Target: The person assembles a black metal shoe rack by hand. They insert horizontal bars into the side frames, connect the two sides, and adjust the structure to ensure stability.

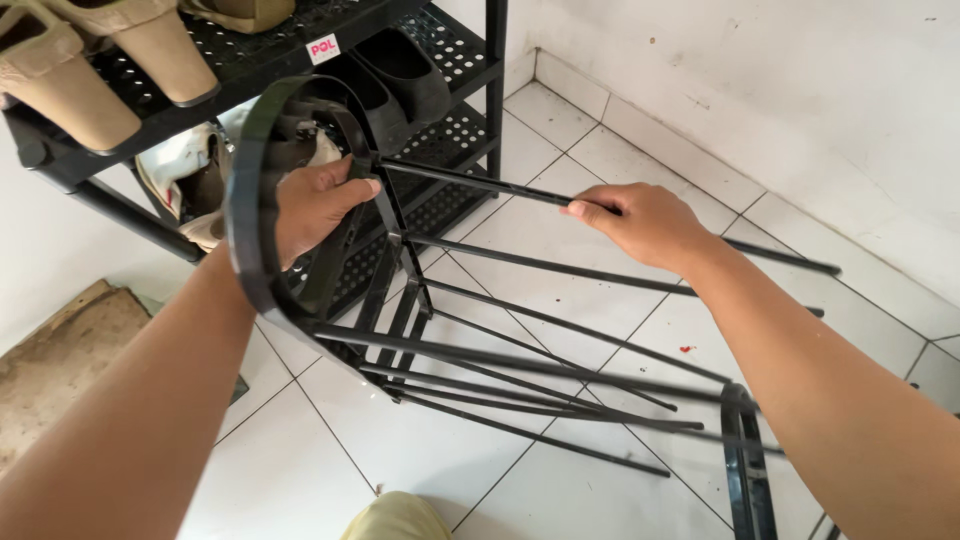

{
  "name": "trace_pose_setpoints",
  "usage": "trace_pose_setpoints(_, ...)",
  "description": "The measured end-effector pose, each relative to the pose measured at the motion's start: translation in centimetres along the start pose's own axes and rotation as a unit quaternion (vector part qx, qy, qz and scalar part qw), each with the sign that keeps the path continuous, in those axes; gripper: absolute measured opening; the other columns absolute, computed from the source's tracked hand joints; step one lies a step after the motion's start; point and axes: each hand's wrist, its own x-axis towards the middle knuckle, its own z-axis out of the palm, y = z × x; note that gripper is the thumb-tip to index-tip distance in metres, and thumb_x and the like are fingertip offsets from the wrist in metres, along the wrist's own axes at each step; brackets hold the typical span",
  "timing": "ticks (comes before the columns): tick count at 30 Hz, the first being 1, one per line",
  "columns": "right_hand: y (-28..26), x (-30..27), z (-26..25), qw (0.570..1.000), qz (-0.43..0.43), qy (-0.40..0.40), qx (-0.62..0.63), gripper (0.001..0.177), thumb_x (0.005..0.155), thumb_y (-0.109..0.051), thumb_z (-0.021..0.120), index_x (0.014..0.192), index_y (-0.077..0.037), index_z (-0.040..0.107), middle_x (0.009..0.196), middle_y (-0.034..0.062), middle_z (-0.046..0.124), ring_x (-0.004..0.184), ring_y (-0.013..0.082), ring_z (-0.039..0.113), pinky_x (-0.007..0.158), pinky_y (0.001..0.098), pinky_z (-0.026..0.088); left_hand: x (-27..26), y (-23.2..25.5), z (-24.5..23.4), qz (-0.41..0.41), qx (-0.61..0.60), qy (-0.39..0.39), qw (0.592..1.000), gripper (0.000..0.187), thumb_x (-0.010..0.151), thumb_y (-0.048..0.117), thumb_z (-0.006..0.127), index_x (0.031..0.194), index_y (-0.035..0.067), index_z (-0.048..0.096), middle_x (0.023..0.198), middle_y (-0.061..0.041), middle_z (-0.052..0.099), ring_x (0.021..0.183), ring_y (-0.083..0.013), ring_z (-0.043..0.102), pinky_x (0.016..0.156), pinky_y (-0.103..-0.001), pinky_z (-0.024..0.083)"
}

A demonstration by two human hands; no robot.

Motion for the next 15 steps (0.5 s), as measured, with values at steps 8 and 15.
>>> trace_pose_setpoints(8, 6.0, -3.1, -0.5, 0.977, -0.024, 0.158, 0.144, 0.049, 0.095, -0.049, 0.061, 0.141, -0.032, 0.058, 0.137, -0.0013, 0.052, 0.078, 0.0215, 0.065, 0.071, 0.0339, 0.056, -0.9, 0.2, 1.6, 0.006, -0.122, -0.042, 0.992, 0.052, 0.096, 0.033, 0.063, 0.139, 0.005, 0.064, 0.118, -0.006, 0.072, 0.101, -0.0121, 0.065, 0.088, -0.025, 0.050)
trace_pose_setpoints(15, 33.6, -17.5, 0.9, 0.779, 0.324, 0.354, 0.402, 0.037, 0.103, -0.036, 0.054, 0.135, -0.021, 0.064, 0.129, 0.0056, 0.065, 0.095, 0.0255, 0.050, 0.085, 0.0509, 0.035, -2.3, 0.0, 3.0, 0.019, -0.142, -0.047, 0.989, 0.044, 0.099, 0.027, 0.065, 0.137, 0.005, 0.065, 0.107, 0.001, 0.068, 0.092, -0.0077, 0.061, 0.081, -0.022, 0.049)
